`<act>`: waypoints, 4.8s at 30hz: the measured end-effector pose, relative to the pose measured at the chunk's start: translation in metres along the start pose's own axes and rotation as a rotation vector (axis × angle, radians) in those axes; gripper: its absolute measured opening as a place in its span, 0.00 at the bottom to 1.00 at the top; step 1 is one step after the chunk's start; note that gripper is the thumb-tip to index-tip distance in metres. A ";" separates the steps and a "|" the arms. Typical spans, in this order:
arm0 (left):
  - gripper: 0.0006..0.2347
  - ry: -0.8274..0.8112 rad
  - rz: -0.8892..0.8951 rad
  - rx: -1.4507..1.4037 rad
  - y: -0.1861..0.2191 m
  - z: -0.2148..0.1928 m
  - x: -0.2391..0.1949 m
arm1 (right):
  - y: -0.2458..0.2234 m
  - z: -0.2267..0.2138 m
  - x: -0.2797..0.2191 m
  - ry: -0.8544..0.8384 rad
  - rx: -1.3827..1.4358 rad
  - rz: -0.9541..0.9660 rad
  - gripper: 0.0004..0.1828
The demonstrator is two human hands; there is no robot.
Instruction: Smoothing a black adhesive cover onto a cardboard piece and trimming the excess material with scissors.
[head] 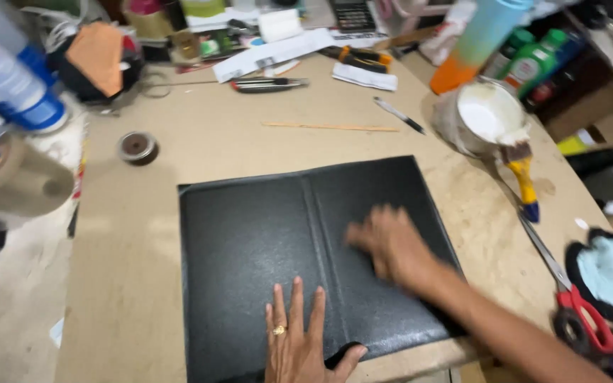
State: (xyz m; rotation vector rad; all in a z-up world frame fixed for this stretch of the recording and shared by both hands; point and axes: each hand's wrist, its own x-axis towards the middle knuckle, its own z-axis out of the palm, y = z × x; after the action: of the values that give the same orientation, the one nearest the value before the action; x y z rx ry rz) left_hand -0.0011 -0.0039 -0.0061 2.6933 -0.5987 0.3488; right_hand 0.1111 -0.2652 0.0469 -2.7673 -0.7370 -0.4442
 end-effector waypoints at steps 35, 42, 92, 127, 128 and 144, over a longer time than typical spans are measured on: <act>0.25 0.318 -0.292 -0.008 -0.175 -0.077 -0.037 | 0.075 -0.056 -0.215 0.180 -0.587 0.593 0.17; 0.21 0.100 -0.621 -0.239 -0.163 -0.086 -0.015 | 0.009 -0.049 -0.197 0.234 0.107 0.858 0.17; 0.20 0.214 -0.949 -0.923 -0.114 -0.040 -0.214 | -0.118 0.011 -0.323 0.341 1.329 1.061 0.26; 0.15 -0.026 -1.370 -0.901 -0.069 -0.111 -0.125 | -0.118 -0.028 -0.173 0.014 -0.088 0.161 0.16; 0.16 -0.087 -1.373 -0.821 -0.069 -0.113 -0.122 | -0.117 -0.033 -0.157 0.060 -0.067 0.189 0.12; 0.15 -0.110 -1.438 -0.815 -0.067 -0.120 -0.110 | -0.105 -0.023 -0.153 -0.030 -0.061 0.197 0.19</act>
State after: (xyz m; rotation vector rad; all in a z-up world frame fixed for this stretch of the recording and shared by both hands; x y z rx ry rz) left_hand -0.0867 0.1399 0.0491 1.7167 0.9830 -0.3685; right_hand -0.0742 -0.2511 0.0307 -2.8722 -0.4574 -0.3916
